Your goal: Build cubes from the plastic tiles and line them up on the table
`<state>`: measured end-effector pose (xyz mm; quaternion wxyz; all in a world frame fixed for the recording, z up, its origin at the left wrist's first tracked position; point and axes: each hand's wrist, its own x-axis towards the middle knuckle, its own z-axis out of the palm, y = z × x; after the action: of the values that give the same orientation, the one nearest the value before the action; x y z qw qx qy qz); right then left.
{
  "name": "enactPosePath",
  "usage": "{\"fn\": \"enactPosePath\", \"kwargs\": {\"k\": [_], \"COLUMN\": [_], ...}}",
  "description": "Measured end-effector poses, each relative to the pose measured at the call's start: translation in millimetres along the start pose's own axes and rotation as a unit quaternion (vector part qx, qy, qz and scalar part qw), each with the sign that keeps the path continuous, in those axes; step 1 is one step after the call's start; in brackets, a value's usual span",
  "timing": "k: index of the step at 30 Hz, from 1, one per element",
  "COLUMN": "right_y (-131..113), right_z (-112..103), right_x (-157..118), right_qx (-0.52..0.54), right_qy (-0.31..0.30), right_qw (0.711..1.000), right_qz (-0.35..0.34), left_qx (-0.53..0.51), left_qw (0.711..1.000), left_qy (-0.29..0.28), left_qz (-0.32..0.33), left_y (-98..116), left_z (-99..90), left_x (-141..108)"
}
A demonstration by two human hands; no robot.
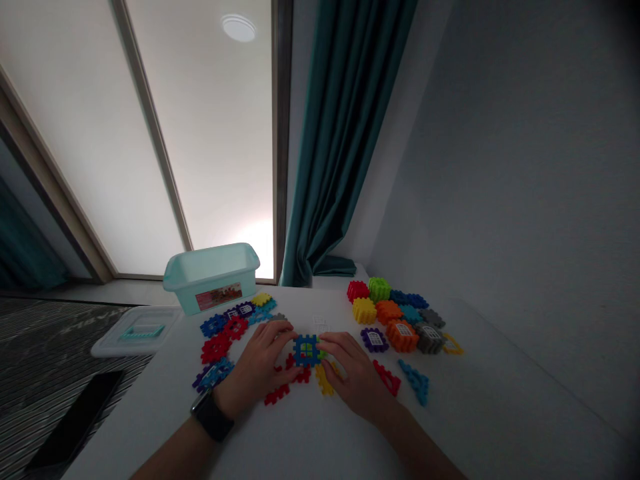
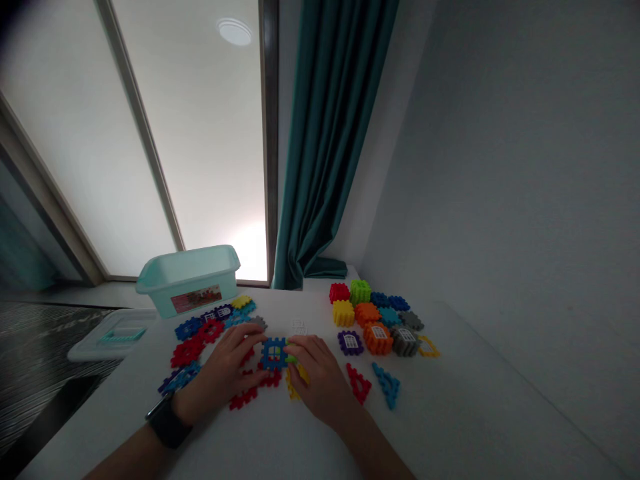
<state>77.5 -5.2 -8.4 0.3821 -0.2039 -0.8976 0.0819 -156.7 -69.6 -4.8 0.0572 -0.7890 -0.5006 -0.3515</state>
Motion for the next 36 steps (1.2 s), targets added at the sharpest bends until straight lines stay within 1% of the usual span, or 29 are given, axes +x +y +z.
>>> {"fn": "enactPosePath", "kwargs": {"k": [5,9,17,23,27,29,31,33,36], "right_y": [-1,-1,-4,-4,-2,-1,0,-2,-6], "right_z": [1,0,0,0,1,2,2,2,1], "right_x": [0,0,1,0,-1,-2,-2,-1,2], "right_qx": [-0.003,-0.012,-0.037,-0.063,-0.070,-0.052,-0.015,0.037,0.120], "right_qy": [0.012,0.020,0.016,0.018,0.023,0.033,0.044,0.048,0.030], "right_qw": [1.000,0.999,0.998,0.997,0.996,0.998,0.999,0.995,0.976], "right_qz": [-0.023,-0.032,-0.045,-0.050,-0.051,-0.030,0.011,0.074,0.178], "left_qx": [-0.005,-0.016,-0.065,-0.131,-0.167,-0.178,-0.191,-0.210,-0.251], "left_qw": [1.000,1.000,0.998,0.990,0.982,0.976,0.971,0.965,0.953], "left_qy": [0.022,0.022,0.002,-0.010,-0.041,-0.065,-0.086,-0.095,-0.101], "left_qz": [0.002,0.005,-0.014,-0.050,-0.084,-0.103,-0.118,-0.125,-0.134], "left_y": [0,-1,0,3,5,6,7,8,10], "left_z": [0.8,0.7,0.9,2.3,1.3,-0.3,-2.3,-4.2,-6.0], "left_x": [0,-1,0,1,3,4,5,6,9]}}
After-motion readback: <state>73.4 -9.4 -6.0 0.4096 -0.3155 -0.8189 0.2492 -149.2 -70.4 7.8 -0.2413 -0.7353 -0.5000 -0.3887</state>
